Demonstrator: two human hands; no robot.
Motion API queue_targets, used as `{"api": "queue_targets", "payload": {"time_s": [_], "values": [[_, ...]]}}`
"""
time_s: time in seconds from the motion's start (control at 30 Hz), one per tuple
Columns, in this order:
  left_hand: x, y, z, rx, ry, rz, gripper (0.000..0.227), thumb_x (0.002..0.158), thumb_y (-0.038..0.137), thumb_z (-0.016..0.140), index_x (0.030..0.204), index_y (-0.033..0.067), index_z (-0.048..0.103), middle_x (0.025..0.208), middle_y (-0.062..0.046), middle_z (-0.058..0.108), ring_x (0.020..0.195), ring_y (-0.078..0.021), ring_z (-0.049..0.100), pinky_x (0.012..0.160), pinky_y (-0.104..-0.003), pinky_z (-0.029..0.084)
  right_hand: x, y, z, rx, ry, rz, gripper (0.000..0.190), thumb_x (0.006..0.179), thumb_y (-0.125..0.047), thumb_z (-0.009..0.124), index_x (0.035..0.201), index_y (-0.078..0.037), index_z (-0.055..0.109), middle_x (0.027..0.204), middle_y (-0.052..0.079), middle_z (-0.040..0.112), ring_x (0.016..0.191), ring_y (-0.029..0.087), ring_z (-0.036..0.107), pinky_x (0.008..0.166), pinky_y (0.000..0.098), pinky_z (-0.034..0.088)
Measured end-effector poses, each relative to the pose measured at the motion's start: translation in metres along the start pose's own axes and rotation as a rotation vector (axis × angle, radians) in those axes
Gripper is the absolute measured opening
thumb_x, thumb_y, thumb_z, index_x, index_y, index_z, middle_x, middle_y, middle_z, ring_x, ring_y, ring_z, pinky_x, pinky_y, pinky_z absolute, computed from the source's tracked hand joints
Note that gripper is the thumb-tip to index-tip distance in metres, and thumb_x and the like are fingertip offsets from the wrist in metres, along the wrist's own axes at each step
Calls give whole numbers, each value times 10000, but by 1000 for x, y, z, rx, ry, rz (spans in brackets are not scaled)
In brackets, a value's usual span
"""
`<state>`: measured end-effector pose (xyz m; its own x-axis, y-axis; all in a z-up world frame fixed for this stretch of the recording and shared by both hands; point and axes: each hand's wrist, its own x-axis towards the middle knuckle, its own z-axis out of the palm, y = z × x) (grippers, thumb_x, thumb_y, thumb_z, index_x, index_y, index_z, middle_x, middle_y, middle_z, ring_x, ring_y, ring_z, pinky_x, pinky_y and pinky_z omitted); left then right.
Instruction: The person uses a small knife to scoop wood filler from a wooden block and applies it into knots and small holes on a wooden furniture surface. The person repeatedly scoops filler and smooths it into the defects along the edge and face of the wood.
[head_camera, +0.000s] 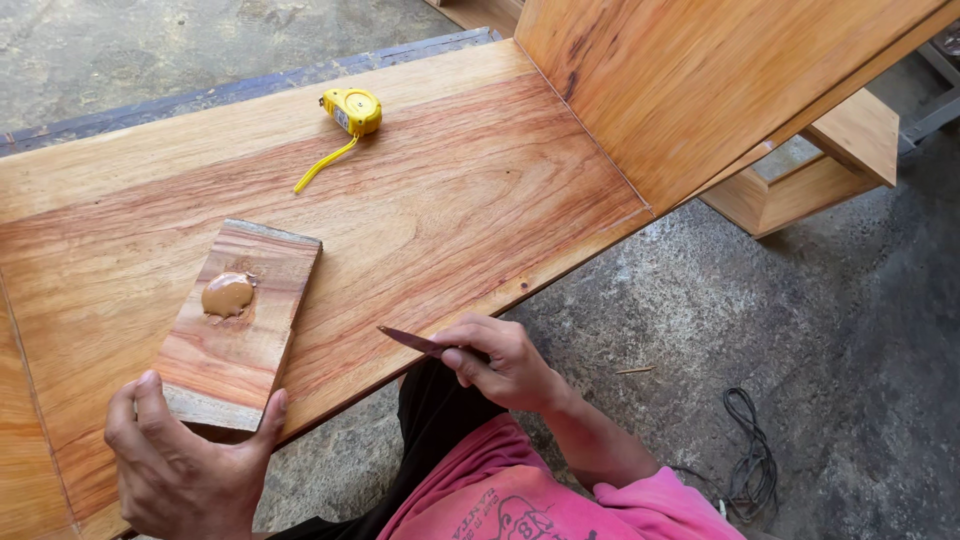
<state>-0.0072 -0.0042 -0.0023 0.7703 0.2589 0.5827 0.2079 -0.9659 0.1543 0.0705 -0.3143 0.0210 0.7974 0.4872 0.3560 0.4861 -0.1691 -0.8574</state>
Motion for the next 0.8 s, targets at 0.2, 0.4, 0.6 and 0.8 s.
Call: {"api": "queue_targets", "payload": {"time_s": [0.2, 0.4, 0.6, 0.8], "values": [[-2, -3, 1, -17, 14, 5, 1022, 806, 676, 858, 1476, 27, 441, 1358, -176, 530, 1186, -347, 646, 900, -450, 588, 8, -6, 10, -56, -29, -51, 180, 994, 16, 684, 1173, -8, 687, 969, 76, 682, 688, 109, 668, 600, 255, 542], [-9, -11, 9, -69, 14, 49, 993, 808, 594, 901, 1446, -3, 427, 1366, -199, 503, 1193, -366, 625, 939, -459, 584, 5, -5, 19, -77, -52, -97, 197, 989, -21, 722, 1181, -32, 680, 989, 97, 692, 840, 219, 711, 721, 321, 570], [-3, -15, 15, -199, 85, 101, 1119, 680, 570, 925, 1492, -18, 426, 1363, -276, 481, 1189, -449, 596, 927, -545, 566, 5, -6, 18, -47, -74, -142, 217, 989, -26, 724, 1198, -35, 670, 1049, 115, 702, 943, 264, 731, 802, 345, 590], [-10, -24, 11, -206, 116, 159, 1034, 734, 550, 880, 1481, 2, 420, 1389, -271, 467, 1229, -462, 572, 983, -546, 554, 0, -4, 12, 1, -83, -150, 202, 1001, -21, 715, 1199, -35, 673, 1073, 113, 707, 967, 257, 735, 821, 337, 596]]}}
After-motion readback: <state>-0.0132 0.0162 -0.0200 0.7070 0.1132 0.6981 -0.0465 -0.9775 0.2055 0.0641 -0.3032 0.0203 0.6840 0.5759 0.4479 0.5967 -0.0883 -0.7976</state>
